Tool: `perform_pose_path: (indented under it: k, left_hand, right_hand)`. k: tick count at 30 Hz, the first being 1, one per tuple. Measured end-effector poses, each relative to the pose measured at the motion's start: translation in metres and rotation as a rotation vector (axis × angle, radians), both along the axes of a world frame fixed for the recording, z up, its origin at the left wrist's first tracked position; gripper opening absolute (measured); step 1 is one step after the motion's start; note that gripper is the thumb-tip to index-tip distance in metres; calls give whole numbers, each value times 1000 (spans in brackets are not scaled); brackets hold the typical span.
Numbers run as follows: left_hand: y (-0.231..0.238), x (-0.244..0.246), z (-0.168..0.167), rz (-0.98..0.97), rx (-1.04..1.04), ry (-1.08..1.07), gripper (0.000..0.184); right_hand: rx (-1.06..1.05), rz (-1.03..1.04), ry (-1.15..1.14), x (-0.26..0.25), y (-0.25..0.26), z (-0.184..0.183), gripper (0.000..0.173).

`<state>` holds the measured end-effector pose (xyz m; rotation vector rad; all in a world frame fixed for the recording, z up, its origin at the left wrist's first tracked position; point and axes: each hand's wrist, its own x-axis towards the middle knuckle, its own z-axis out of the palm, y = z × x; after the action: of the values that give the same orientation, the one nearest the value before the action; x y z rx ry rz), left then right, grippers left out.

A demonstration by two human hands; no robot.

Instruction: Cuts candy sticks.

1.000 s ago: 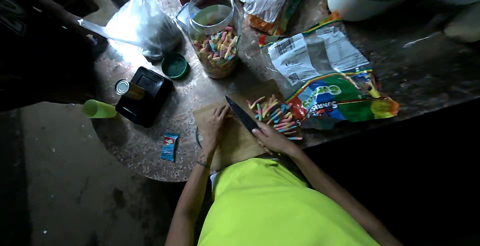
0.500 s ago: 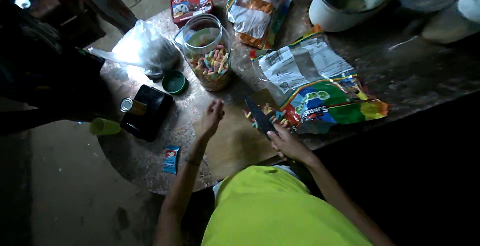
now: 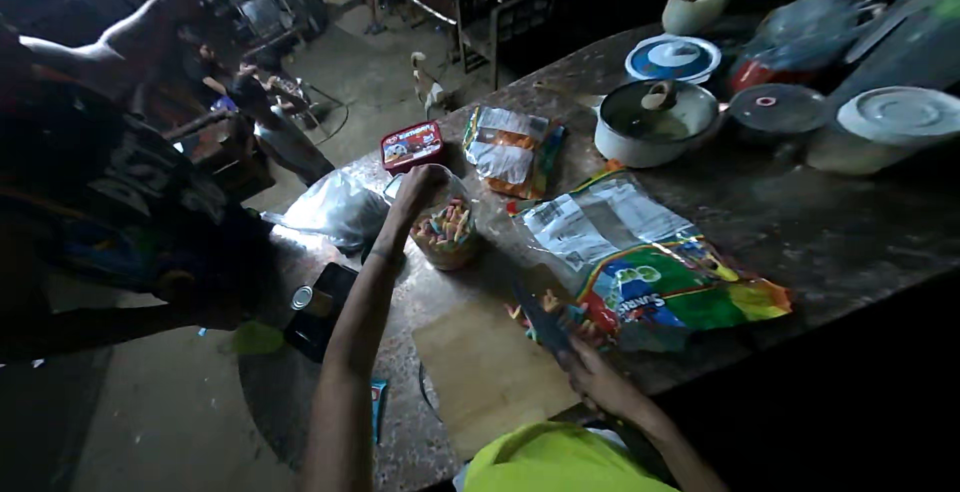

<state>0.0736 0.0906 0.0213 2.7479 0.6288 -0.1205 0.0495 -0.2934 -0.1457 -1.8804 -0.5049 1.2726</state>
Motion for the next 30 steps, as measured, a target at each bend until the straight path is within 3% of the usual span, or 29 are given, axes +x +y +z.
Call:
perform_pose_path:
  k: [2,3,8,13,15,18,24,30]
  left_hand:
    - [30,4,-37,-142,36,-116,21]
    - [34,3,-39,-167,21,-124,21]
    - [-25,-16,26,30,-76,29,27]
    - [-29,-19,25,54,-84,-13,33]
    - [-19,-10,16,76,-73,13,36]
    - [21,1,-30,12,-44,-118,38]
    - [25,-1,-30,-88,-57,-159,26]
    - [34,3,-37,-151,-52,-152,26]
  right_hand:
    - [-13,-6,-10,1,-4,-4,42]
    - [-21,-11,-12,1,-5,-5,42]
    - [-14,-17,-23,5,-8,-3,42]
    - [-26,4,-43,6,-5,0,41]
    - [-38,7,-49,6,-4,-1,40]
    - [-53,14,-53,4,-3,-3,42]
    - [-68,32,-65,1,-2,0,43]
    - [-40,-1,-35,-1,-6,-2,44]
